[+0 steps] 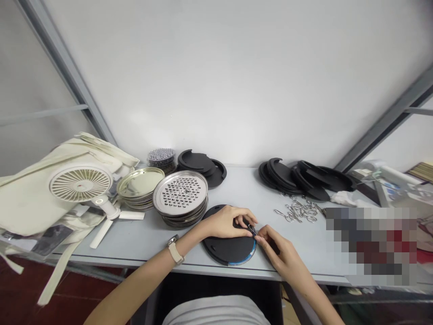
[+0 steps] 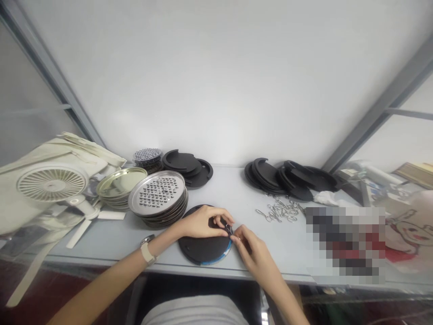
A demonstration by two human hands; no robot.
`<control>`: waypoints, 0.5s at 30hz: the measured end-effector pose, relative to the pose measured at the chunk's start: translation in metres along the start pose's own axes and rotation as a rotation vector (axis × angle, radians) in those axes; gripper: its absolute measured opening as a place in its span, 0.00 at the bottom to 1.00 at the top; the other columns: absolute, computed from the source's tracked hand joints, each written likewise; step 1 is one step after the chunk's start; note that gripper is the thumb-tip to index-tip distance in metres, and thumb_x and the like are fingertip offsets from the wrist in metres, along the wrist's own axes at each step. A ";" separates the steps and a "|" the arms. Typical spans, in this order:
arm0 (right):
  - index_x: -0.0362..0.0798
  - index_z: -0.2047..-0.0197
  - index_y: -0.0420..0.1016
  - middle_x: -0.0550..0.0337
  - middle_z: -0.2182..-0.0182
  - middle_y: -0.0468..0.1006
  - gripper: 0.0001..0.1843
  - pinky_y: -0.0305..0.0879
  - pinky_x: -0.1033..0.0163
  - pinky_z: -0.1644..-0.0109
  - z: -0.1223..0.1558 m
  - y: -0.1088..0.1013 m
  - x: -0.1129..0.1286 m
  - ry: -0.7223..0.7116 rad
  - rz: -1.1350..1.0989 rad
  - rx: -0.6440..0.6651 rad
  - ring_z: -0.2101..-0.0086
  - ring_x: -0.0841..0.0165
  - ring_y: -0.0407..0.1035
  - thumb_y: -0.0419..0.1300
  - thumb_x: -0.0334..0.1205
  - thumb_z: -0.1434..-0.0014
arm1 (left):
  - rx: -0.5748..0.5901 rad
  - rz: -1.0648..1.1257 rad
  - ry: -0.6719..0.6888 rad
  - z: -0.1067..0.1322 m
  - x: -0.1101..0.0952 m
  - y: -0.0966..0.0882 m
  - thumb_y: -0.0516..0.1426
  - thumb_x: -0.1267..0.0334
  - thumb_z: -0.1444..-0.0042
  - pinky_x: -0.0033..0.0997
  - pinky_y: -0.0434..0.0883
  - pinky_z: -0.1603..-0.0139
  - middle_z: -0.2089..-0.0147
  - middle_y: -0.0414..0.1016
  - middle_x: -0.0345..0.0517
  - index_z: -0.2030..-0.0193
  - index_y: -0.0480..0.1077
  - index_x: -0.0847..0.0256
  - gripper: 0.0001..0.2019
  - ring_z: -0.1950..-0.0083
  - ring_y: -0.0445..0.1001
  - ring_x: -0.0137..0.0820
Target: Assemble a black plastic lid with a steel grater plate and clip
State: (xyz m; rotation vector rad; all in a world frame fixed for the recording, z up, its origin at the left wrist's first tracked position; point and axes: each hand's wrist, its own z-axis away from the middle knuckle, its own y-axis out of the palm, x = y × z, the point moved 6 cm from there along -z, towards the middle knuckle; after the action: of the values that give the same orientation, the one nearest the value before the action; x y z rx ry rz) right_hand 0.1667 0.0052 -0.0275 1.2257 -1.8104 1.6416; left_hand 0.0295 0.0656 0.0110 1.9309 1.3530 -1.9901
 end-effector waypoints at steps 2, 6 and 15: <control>0.50 0.68 0.59 0.65 0.74 0.64 0.11 0.59 0.67 0.66 0.000 0.000 0.000 -0.003 0.001 0.006 0.73 0.69 0.59 0.48 0.44 0.33 | 0.002 0.000 0.001 0.000 0.000 0.000 0.63 0.65 0.49 0.23 0.66 0.60 0.56 0.78 0.44 0.52 0.70 0.60 0.16 0.61 0.75 0.26; 0.50 0.67 0.59 0.64 0.74 0.63 0.11 0.58 0.67 0.66 0.001 0.000 0.000 -0.005 0.003 0.015 0.73 0.69 0.59 0.47 0.44 0.33 | 0.004 0.008 0.001 0.001 0.000 0.000 0.63 0.65 0.49 0.23 0.66 0.60 0.56 0.78 0.44 0.52 0.70 0.60 0.16 0.61 0.75 0.26; 0.50 0.68 0.58 0.66 0.74 0.62 0.12 0.57 0.66 0.67 0.001 0.001 -0.001 0.013 -0.003 0.012 0.73 0.70 0.57 0.48 0.44 0.33 | 0.006 0.053 -0.015 0.000 0.003 0.002 0.63 0.65 0.49 0.24 0.67 0.60 0.55 0.78 0.46 0.52 0.70 0.59 0.17 0.61 0.75 0.27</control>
State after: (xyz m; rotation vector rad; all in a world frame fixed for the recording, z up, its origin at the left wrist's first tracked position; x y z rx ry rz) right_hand 0.1667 0.0051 -0.0292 1.2192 -1.7924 1.6581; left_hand 0.0298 0.0661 0.0075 1.9299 1.2794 -1.9830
